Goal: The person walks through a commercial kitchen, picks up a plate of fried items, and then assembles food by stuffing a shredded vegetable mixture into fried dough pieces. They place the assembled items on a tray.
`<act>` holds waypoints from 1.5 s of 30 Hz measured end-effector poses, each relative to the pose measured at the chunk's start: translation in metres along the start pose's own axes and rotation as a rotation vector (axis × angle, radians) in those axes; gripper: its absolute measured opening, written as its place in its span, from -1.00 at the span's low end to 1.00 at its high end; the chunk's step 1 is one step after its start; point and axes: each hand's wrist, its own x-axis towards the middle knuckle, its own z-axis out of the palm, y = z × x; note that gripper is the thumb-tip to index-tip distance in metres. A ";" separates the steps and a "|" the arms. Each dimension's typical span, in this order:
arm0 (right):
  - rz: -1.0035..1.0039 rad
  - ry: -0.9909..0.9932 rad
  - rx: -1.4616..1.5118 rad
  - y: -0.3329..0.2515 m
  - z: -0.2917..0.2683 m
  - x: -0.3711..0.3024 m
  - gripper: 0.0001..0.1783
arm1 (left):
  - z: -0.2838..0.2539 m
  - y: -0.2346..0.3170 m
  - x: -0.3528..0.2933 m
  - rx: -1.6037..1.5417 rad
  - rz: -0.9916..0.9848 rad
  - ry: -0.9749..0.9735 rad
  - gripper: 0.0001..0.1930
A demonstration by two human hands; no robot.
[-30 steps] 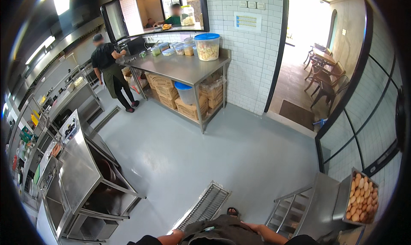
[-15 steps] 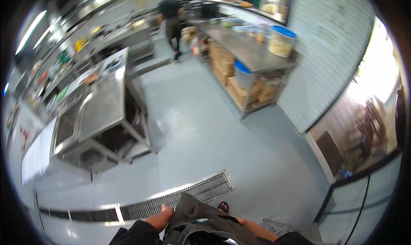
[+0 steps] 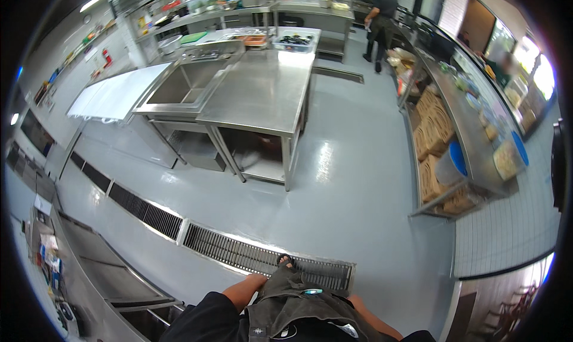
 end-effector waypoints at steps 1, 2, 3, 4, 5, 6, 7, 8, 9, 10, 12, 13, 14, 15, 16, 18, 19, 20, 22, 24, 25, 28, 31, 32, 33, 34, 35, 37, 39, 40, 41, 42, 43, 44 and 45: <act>0.087 0.047 -0.071 -0.012 -0.010 0.018 -0.46 | -0.009 -0.008 0.003 0.031 0.079 0.084 -0.62; 0.043 0.058 -0.129 -0.025 -0.022 0.034 -0.43 | -0.016 -0.017 0.008 0.061 0.154 0.166 -0.61; 0.077 0.043 -0.208 -0.040 -0.037 0.050 -0.40 | -0.022 -0.026 0.013 0.126 0.175 0.186 -0.57; 0.104 0.033 -0.291 -0.057 -0.052 0.066 -0.37 | -0.027 -0.034 0.018 -0.026 0.134 0.176 -0.56; 0.114 0.053 -0.306 -0.076 -0.067 0.081 -0.38 | -0.032 -0.042 0.021 -0.088 0.136 0.259 -0.55; 0.121 0.071 -0.325 -0.094 -0.081 0.092 -0.38 | -0.037 -0.049 0.023 -0.149 0.137 0.339 -0.53; 0.129 0.090 -0.343 -0.113 -0.094 0.103 -0.39 | -0.043 -0.056 0.022 -0.192 0.137 0.385 -0.52; 0.071 0.166 -0.366 -0.131 -0.105 0.111 -0.40 | -0.049 -0.062 0.020 -0.312 0.117 0.453 -0.51; 0.079 0.179 -0.369 -0.146 -0.115 0.120 -0.40 | -0.055 -0.069 0.016 -0.418 0.095 0.489 -0.49; 0.091 0.191 -0.385 -0.162 -0.123 0.129 -0.41 | -0.060 -0.075 0.012 -0.524 0.067 0.526 -0.47; 0.115 0.186 -0.404 -0.185 -0.139 0.149 -0.41 | -0.066 -0.087 0.004 -0.697 -0.021 0.605 -0.47; 0.131 0.163 -0.408 -0.193 -0.146 0.157 -0.39 | -0.066 -0.092 0.000 -0.782 -0.071 0.638 -0.47; 0.142 0.149 -0.418 -0.199 -0.154 0.165 -0.35 | -0.064 -0.095 -0.002 -0.873 -0.126 0.641 -0.46; 0.102 0.151 -0.369 -0.204 -0.164 0.173 -0.32 | -0.061 -0.098 -0.003 -0.859 -0.150 0.636 -0.46; 0.061 0.161 -0.325 -0.208 -0.173 0.180 -0.28 | -0.057 -0.100 -0.003 -0.850 -0.178 0.623 -0.46; 0.017 0.174 -0.292 -0.217 -0.192 0.197 -0.22 | -0.050 -0.100 0.001 -0.778 -0.218 0.564 -0.46; 0.013 0.177 -0.305 -0.221 -0.202 0.208 -0.20 | -0.049 -0.099 0.005 -0.762 -0.218 0.538 -0.45; -0.005 0.192 -0.322 -0.225 -0.211 0.220 -0.19 | -0.050 -0.097 0.009 -0.748 -0.228 0.500 -0.44; 0.012 0.203 -0.258 -0.229 -0.224 0.247 -0.22 | -0.062 -0.090 0.020 -0.695 -0.219 0.447 -0.43; 0.000 0.225 -0.151 -0.223 -0.234 0.277 -0.24 | -0.089 -0.080 0.033 -0.626 -0.194 0.384 -0.41; -0.014 0.234 -0.074 -0.215 -0.237 0.289 -0.25 | -0.109 -0.073 0.040 -0.609 -0.160 0.385 -0.41; 0.012 0.235 0.109 -0.176 -0.257 0.328 -0.28 | -0.186 -0.048 0.069 -0.555 -0.093 0.352 -0.42; 0.041 0.274 0.201 -0.118 -0.301 0.369 -0.36 | -0.277 -0.010 0.105 -0.511 -0.049 0.381 -0.41; 0.067 0.280 0.289 -0.098 -0.325 0.388 -0.39 | -0.309 0.007 0.117 -0.491 -0.021 0.380 -0.37; 0.151 0.281 0.376 -0.080 -0.343 0.403 -0.41 | -0.342 0.025 0.129 -0.458 -0.013 0.324 -0.35; 0.077 0.353 0.425 -0.058 -0.368 0.415 -0.45 | -0.376 0.046 0.140 -0.447 0.048 0.321 -0.35; 0.081 0.366 0.378 -0.040 -0.393 0.432 -0.46 | -0.410 0.069 0.152 -0.406 0.082 0.305 -0.35; 0.108 0.384 0.306 -0.001 -0.444 0.456 -0.49 | -0.481 0.119 0.173 -0.358 0.185 0.327 -0.36; 0.067 0.403 0.234 0.030 -0.499 0.485 -0.50 | -0.550 0.169 0.186 -0.422 0.295 0.410 -0.33; 0.142 0.390 0.184 0.040 -0.522 0.497 -0.51 | -0.582 0.193 0.188 -0.441 0.325 0.389 -0.33; 0.070 0.407 0.203 0.045 -0.544 0.511 -0.50 | -0.612 0.215 0.188 -0.458 0.360 0.377 -0.33; 0.069 0.408 0.209 0.048 -0.571 0.528 -0.49 | -0.640 0.235 0.188 -0.426 0.356 0.344 -0.32; 0.116 0.407 0.213 0.048 -0.595 0.542 -0.48 | -0.665 0.251 0.188 -0.390 0.359 0.315 -0.32; 0.056 0.426 0.218 0.041 -0.616 0.561 -0.48 | -0.688 0.265 0.190 -0.344 0.374 0.282 -0.32; 0.104 0.443 0.214 0.033 -0.638 0.578 -0.47 | -0.710 0.276 0.194 -0.300 0.358 0.276 -0.31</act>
